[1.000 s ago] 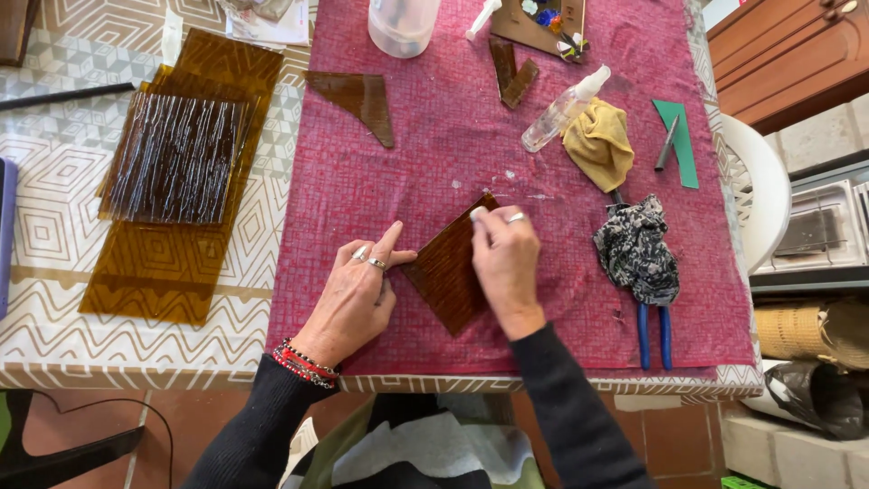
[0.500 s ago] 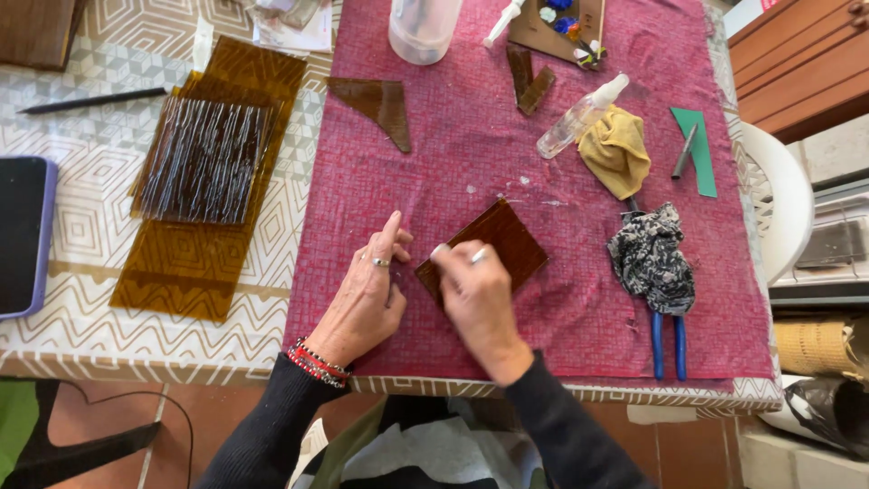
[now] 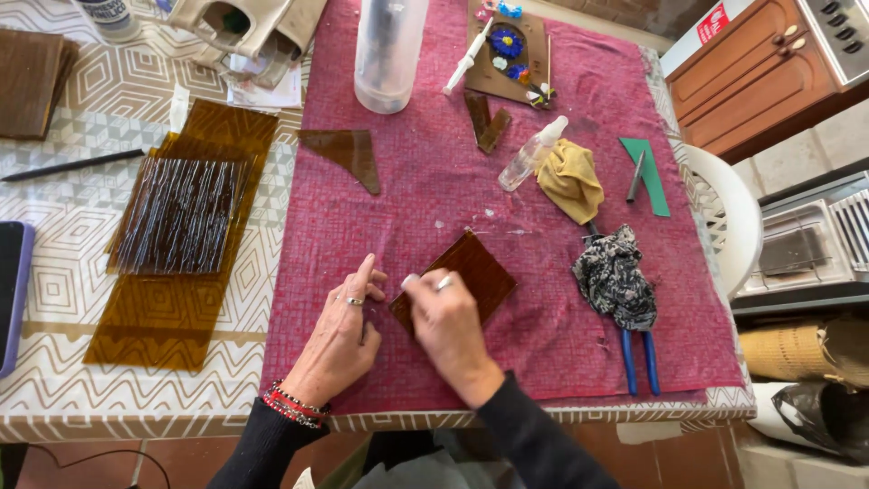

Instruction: Cleaning and preparing glass pieces for a mosaic project by spraying and wiping them.

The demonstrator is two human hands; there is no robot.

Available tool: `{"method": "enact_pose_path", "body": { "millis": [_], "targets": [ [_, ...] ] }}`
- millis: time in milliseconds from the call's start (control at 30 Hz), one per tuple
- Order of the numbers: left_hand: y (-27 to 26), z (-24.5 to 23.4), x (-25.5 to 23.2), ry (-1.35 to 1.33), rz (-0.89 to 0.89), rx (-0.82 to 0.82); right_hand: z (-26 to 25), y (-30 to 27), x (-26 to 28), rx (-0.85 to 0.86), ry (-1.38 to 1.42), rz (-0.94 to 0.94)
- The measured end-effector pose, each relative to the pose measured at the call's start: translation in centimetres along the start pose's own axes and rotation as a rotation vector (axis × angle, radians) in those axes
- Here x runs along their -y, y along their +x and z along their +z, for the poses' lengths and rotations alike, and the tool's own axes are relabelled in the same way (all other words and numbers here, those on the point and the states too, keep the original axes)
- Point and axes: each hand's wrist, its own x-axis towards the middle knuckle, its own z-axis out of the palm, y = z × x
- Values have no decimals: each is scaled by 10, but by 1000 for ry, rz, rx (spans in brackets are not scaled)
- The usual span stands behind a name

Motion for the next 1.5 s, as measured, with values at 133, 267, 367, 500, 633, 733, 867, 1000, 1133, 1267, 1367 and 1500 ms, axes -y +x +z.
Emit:
{"method": "enact_pose_path", "body": {
  "millis": [133,267,367,500,633,733,867,1000,1133,1267,1367,1500],
  "targets": [
    [2,-3,-2,-53,8,32,-9,-6,-3,100,62,-39],
    [2,2,-1,-17,-31,25,-10,12,-67,-49,-135,145],
    [-1,0,0,-8,-44,21,4,16,-51,-73,-154,191],
    [-1,1,0,-31,-53,30,15,-2,21,-4,17,57],
    [-3,1,3,-24,-47,-41,1,-2,-14,-3,65,-3],
    [-8,0,-1,-92,-115,-20,-4,13,-77,-59,-107,117],
    [-3,-1,-2,-125,-118,-17,0,21,-72,-91,-165,109],
    [-5,1,1,-36,-44,-30,-17,-5,5,101,46,-72],
    [2,1,6,-47,-46,-17,-61,5,-39,52,-26,-77],
    [-4,2,4,-59,-119,-2,-100,1,-114,131,-299,78],
    [-2,7,15,-63,-140,1,-124,19,-140,190,-236,15],
    [-13,18,47,-78,-189,11,-157,93,-192,122,-290,307]
  ]
}}
